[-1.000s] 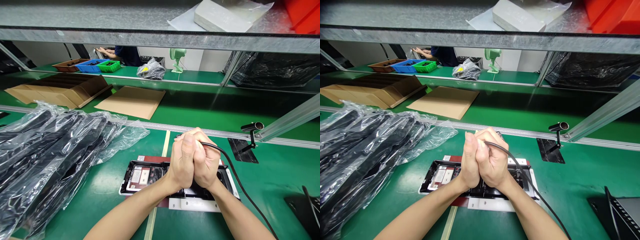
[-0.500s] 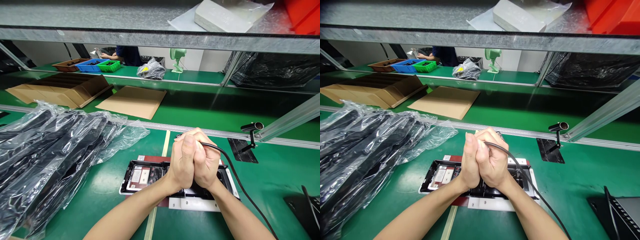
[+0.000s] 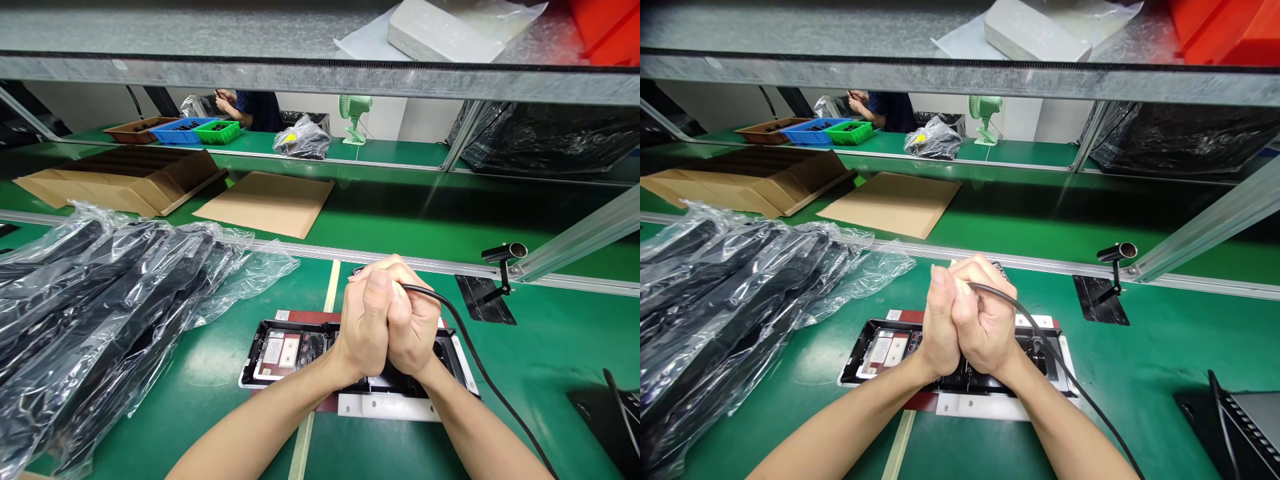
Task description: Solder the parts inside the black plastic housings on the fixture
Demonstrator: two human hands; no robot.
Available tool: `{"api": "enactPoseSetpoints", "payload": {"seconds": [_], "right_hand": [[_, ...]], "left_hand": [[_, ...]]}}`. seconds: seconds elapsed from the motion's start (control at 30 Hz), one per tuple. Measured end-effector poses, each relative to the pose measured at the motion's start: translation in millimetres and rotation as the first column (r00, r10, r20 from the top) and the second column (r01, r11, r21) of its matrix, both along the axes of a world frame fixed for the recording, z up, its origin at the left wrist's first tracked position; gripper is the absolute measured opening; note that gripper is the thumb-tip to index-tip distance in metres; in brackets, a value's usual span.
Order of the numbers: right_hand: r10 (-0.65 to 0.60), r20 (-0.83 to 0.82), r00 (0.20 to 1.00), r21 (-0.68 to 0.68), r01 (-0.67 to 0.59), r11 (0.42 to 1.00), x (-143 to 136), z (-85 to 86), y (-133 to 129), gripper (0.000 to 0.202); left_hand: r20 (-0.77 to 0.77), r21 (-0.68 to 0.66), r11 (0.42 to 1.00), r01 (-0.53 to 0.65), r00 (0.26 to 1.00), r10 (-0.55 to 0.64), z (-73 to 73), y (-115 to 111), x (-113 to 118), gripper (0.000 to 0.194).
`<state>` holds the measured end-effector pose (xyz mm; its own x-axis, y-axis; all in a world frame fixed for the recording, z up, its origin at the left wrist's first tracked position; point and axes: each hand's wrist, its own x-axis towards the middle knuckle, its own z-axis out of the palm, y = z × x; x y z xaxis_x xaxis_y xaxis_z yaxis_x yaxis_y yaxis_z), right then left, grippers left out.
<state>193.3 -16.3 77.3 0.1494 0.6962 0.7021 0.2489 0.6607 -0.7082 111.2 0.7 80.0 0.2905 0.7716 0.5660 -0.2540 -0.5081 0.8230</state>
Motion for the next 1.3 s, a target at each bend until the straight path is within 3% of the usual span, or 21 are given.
{"api": "enactPoseSetpoints", "payload": {"seconds": [0.47, 0.73, 1.3], "right_hand": [[-0.009, 0.011, 1.0, -0.009, 0.009, 1.0, -0.1, 0.0, -0.6, 0.029], [-0.006, 0.01, 1.0, 0.005, 0.006, 1.0, -1.1, 0.4, -0.3, 0.029], [-0.019, 0.019, 1.0, -0.003, 0.019, 1.0, -0.2, -0.2, -0.9, 0.029]], "left_hand": [[-0.007, -0.084, 0.996, 0.043, 0.999, -0.044, 4.4, -2.3, 0.9, 0.055], [-0.009, -0.04, 0.999, -0.01, 1.0, 0.01, -1.1, -1.6, -0.7, 0.056], [-0.021, -0.051, 0.999, -0.004, 1.0, 0.003, -0.2, -1.7, -1.5, 0.055]]}}
